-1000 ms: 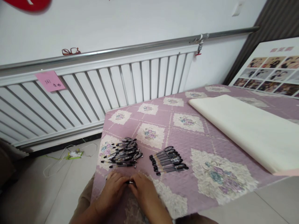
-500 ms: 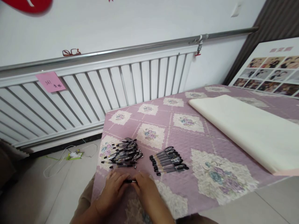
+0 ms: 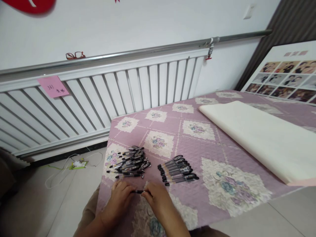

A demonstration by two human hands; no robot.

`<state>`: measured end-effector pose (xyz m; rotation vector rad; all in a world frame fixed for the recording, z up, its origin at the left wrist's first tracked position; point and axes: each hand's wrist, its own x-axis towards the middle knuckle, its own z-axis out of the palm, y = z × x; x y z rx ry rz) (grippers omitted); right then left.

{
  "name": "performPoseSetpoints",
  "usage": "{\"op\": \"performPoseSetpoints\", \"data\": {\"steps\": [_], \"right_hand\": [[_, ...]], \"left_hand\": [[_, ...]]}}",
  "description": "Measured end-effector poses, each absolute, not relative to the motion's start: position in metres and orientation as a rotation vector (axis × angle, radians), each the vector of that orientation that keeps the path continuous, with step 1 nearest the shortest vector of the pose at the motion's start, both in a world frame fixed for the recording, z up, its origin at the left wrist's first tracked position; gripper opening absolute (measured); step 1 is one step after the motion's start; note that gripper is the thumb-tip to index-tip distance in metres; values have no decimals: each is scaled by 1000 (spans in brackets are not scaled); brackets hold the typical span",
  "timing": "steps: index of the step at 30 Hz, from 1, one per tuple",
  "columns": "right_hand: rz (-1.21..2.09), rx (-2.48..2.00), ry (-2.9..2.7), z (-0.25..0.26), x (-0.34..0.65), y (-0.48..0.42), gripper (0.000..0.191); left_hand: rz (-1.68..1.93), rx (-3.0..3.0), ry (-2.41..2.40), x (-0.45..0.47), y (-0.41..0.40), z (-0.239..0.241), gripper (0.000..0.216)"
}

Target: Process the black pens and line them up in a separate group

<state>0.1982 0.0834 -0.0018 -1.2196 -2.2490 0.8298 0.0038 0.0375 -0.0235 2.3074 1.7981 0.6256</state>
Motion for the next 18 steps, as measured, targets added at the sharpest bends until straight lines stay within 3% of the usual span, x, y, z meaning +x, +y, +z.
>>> {"op": "performPoseSetpoints", "data": {"steps": [2, 6, 10, 14, 18], "right_hand": [[825, -1223, -2260, 0, 198, 82, 21], [868, -1216, -2180, 2, 199, 79, 4], [889, -1170, -2167, 3, 200, 79, 3], [846, -1181, -2212, 2, 200, 79, 14], [863, -1166, -2169, -1, 200, 79, 1]], "left_hand": [[629, 2302, 1802, 5, 37, -22, 20], [614, 2308, 1802, 6, 36, -18, 20], [657, 2323, 1791, 5, 36, -21, 21], [680, 2311, 1807, 4, 36, -24, 21], [660, 2297, 1796, 3, 36, -22, 18]]}}
